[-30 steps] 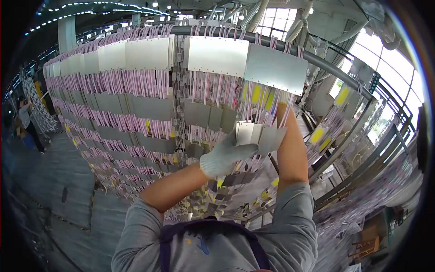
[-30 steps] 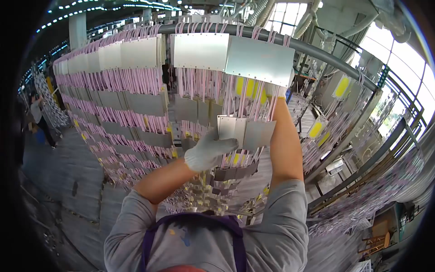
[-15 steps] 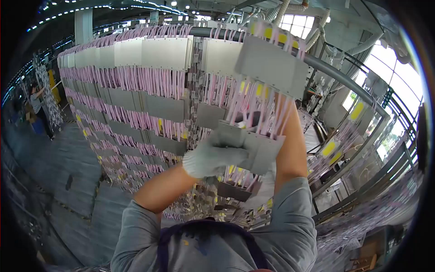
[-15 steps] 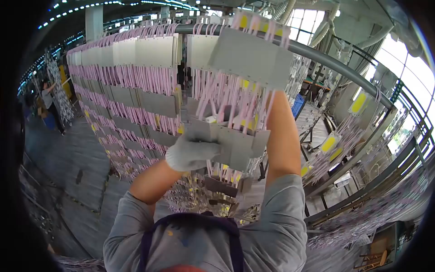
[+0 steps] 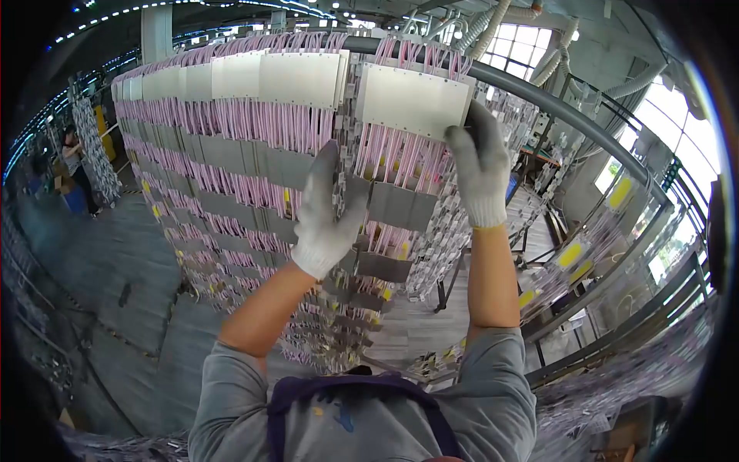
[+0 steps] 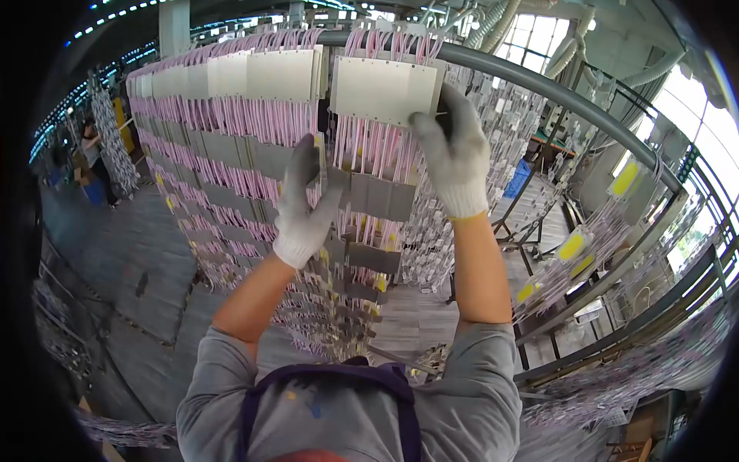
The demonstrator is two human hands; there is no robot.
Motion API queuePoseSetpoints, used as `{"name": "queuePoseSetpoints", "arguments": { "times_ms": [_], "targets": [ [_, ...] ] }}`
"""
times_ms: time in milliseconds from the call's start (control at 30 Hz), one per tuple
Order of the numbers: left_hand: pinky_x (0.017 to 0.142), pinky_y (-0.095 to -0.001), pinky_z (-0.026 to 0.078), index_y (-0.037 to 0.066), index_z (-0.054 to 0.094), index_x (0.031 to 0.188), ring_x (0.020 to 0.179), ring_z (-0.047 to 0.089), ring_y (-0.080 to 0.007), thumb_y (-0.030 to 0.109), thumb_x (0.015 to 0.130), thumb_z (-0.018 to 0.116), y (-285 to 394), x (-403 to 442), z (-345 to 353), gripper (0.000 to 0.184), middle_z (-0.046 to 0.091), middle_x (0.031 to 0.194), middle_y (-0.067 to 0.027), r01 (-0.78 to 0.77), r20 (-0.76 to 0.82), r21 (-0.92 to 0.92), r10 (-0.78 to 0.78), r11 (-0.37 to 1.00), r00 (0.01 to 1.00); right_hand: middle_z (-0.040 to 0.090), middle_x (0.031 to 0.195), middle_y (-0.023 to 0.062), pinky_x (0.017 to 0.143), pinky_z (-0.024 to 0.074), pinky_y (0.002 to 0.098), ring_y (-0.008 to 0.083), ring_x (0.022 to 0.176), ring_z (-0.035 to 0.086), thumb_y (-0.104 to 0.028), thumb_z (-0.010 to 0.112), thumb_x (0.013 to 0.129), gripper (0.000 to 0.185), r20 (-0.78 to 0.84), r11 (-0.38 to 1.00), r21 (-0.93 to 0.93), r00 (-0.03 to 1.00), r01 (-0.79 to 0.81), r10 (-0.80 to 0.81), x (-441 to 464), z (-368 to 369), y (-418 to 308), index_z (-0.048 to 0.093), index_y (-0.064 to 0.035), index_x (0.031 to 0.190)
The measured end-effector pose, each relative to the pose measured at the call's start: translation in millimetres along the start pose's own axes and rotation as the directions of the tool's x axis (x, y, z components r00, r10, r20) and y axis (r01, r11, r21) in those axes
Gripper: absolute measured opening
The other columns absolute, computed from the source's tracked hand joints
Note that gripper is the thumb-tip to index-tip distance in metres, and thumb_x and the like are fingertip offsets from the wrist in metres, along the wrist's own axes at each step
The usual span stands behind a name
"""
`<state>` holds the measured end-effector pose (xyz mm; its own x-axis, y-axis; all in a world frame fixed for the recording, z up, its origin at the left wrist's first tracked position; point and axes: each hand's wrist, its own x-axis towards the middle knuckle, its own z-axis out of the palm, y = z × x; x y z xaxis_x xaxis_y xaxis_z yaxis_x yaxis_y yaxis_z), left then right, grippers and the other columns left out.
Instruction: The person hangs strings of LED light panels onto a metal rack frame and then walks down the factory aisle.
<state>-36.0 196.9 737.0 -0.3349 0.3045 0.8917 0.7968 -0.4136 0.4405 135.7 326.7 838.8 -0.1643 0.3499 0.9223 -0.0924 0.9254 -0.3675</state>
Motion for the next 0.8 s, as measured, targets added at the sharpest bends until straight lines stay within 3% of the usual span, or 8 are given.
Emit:
{"name": "queuePoseSetpoints", "arguments": {
  "times_ms": [33,100,233,300,400,600,667,800],
  "targets": [
    [0.107,-0.0384,0.041,-0.003,0.030,0.147,0.131,0.049,-0.0306,0.006,0.086,0.063,4,13,3,0.070,0.044,0.144,-0.0241,-0.011,0.046,-0.015,0.011,1.000,0.999,0.069,0.101,0.0175,0.080,0.0548,0.0344,0.0253,0.090,0.068,-0.023,0.072,0.085,0.055,0.000,1.000,0.000,1.000,-0.016,0.016,-4,2,-12,0.053,0.0034,0.129],
    [0.108,-0.0396,0.040,-0.006,0.031,0.146,0.131,0.048,-0.0336,0.007,0.084,0.065,2,30,11,0.071,0.045,0.142,-0.0275,-0.011,0.095,-0.032,0.014,0.999,0.995,0.068,0.099,0.0197,0.080,0.0556,0.0371,0.0302,0.090,0.068,-0.024,0.076,0.082,0.068,0.071,0.804,-0.561,0.979,0.198,-0.191,-12,6,-30,0.047,0.0038,0.136],
    [0.105,-0.0396,0.042,-0.007,0.028,0.147,0.130,0.050,-0.0347,0.009,0.084,0.065,22,34,12,0.075,0.046,0.141,-0.0294,0.023,0.155,-0.093,-0.008,0.995,0.988,0.068,0.098,0.0204,0.078,0.0562,0.0387,0.0322,0.091,0.069,-0.028,0.079,0.079,0.076,0.132,0.804,-0.535,0.966,0.260,-0.224,-10,-1,-14,0.042,0.0035,0.138],
    [0.105,-0.0397,0.043,-0.007,0.027,0.147,0.129,0.050,-0.0347,0.010,0.084,0.065,35,34,11,0.076,0.047,0.140,-0.0296,0.077,0.161,-0.167,-0.050,0.983,0.986,0.068,0.095,0.0173,0.073,0.0552,0.0341,0.0241,0.081,0.069,-0.029,0.080,0.079,0.069,0.054,0.971,-0.223,0.996,0.087,-0.076,-4,2,-13,0.050,0.0047,0.131],
    [0.104,-0.0384,0.043,-0.006,0.026,0.148,0.124,0.054,-0.0338,0.013,0.085,0.064,37,40,13,0.076,0.049,0.138,-0.0287,-0.014,-0.025,-0.399,0.004,0.917,1.000,0.068,0.092,0.0148,0.067,0.0523,0.0292,0.0168,0.071,0.064,-0.027,0.079,0.080,0.058,0.092,0.887,-0.361,0.936,-0.286,0.340,5,-8,-24,0.056,0.0059,0.121],
    [0.089,-0.0329,0.048,0.003,0.045,0.142,0.097,0.060,-0.0203,0.029,0.088,0.066,9,30,13,0.063,0.064,0.115,-0.0154,0.289,0.244,-0.011,-0.277,0.957,0.929,0.066,0.104,0.0065,0.084,0.0483,0.0270,0.0112,0.094,0.058,-0.028,0.069,0.090,0.046,0.222,0.881,0.345,0.940,-0.324,0.259,-9,-4,-5,0.057,0.0046,0.121],
    [0.104,-0.0414,0.042,-0.003,0.048,0.137,0.121,0.056,-0.0368,0.029,0.087,0.067,15,27,11,0.062,0.059,0.127,-0.0262,0.273,0.213,-0.098,-0.248,0.957,0.945,0.064,0.108,0.0094,0.087,0.0482,0.0286,0.0131,0.099,0.058,-0.020,0.066,0.092,0.045,0.354,0.616,0.629,0.880,-0.474,0.316,-14,-5,-7,0.054,0.0055,0.127],
    [0.102,-0.0345,0.043,-0.005,0.049,0.136,0.118,0.058,-0.0276,0.024,0.089,0.065,38,32,-11,0.057,0.061,0.126,-0.0221,0.371,0.282,-0.247,-0.300,0.895,0.912,0.062,0.120,0.0118,0.094,0.0467,0.0315,0.0155,0.110,0.056,-0.017,0.064,0.093,0.046,0.448,0.765,0.480,0.870,-0.429,0.207,-26,-7,10,0.051,0.0058,0.132]
  ]
}}
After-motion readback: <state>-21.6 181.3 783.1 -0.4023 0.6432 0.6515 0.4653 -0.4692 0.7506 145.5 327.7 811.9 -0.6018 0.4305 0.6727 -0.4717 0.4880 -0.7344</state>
